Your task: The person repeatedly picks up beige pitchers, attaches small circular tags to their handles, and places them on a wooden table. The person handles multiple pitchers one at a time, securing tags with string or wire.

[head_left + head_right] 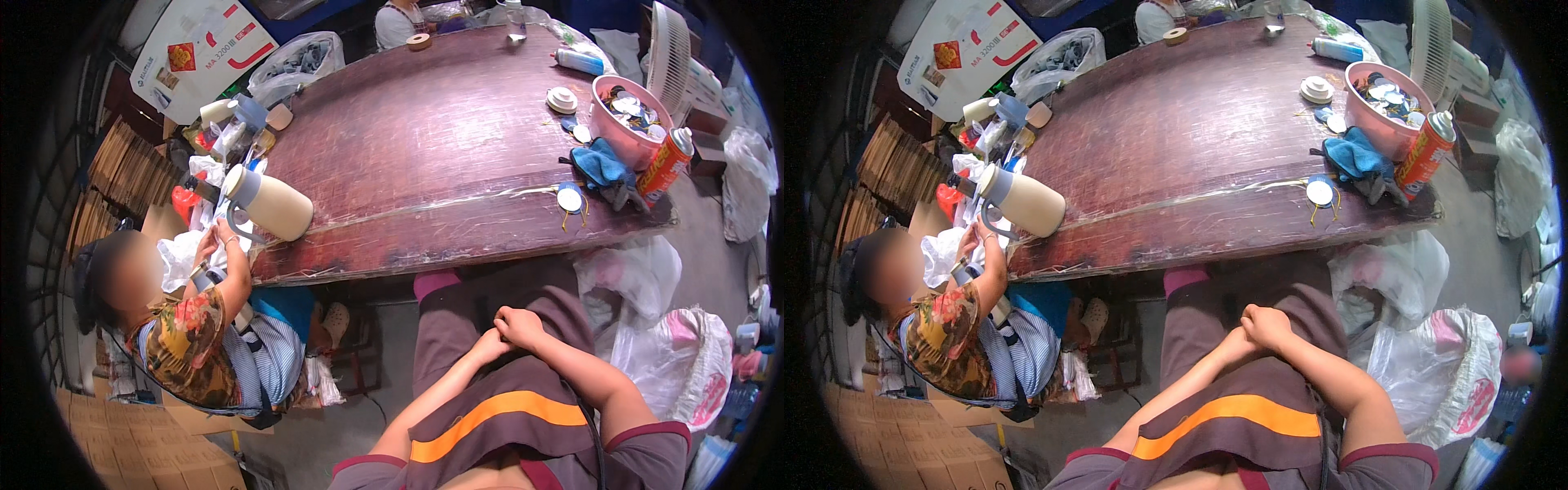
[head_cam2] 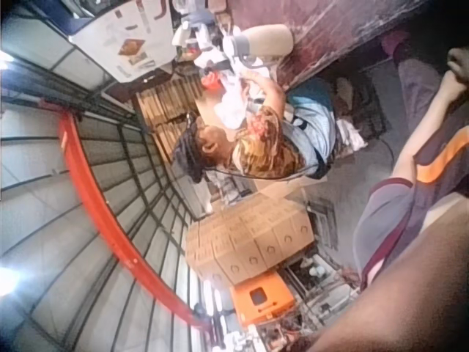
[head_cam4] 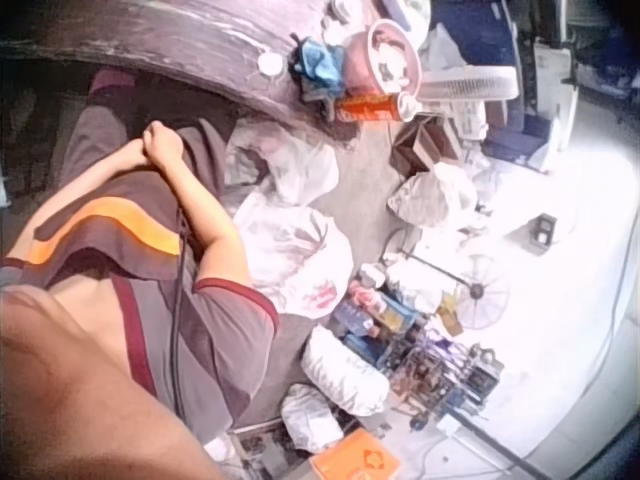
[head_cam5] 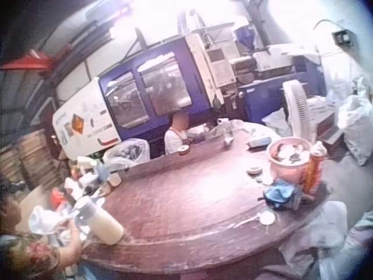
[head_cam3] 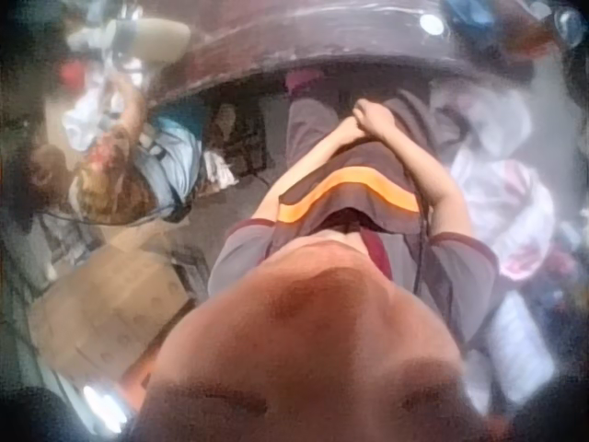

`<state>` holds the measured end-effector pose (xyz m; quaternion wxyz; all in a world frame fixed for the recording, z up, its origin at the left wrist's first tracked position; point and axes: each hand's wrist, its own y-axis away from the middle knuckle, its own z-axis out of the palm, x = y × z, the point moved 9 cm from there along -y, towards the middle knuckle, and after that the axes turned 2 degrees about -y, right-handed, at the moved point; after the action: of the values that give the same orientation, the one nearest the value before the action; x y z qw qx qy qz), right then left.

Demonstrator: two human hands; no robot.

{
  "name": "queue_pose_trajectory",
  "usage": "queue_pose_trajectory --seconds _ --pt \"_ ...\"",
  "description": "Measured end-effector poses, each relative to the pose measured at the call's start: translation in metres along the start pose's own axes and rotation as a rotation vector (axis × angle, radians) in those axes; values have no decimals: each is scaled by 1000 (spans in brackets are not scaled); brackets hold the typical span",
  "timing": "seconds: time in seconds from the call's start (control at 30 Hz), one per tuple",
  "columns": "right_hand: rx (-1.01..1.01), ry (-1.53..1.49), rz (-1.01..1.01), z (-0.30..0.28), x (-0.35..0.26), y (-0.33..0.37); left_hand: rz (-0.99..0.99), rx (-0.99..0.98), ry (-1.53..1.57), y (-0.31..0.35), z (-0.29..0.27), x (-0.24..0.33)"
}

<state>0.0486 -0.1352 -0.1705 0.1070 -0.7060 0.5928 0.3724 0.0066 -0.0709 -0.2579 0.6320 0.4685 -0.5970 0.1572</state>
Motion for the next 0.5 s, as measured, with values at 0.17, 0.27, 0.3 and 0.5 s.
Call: queue_pose_trajectory --seconds 0.17,0.27,0.3,0.5 --pt "-15 21 -7 0 -4 0 85 65 -110 -10 2 -24" --pt "-12 25 4 -1 -3 0 68 99 -152 -4 -5 -5" --pt "-17 21 6 -1 -3 0 37 109 -126 2 -9 6" --pt "-26 29 -2 2 -4 -3 -25 150 -120 3 -15 2"
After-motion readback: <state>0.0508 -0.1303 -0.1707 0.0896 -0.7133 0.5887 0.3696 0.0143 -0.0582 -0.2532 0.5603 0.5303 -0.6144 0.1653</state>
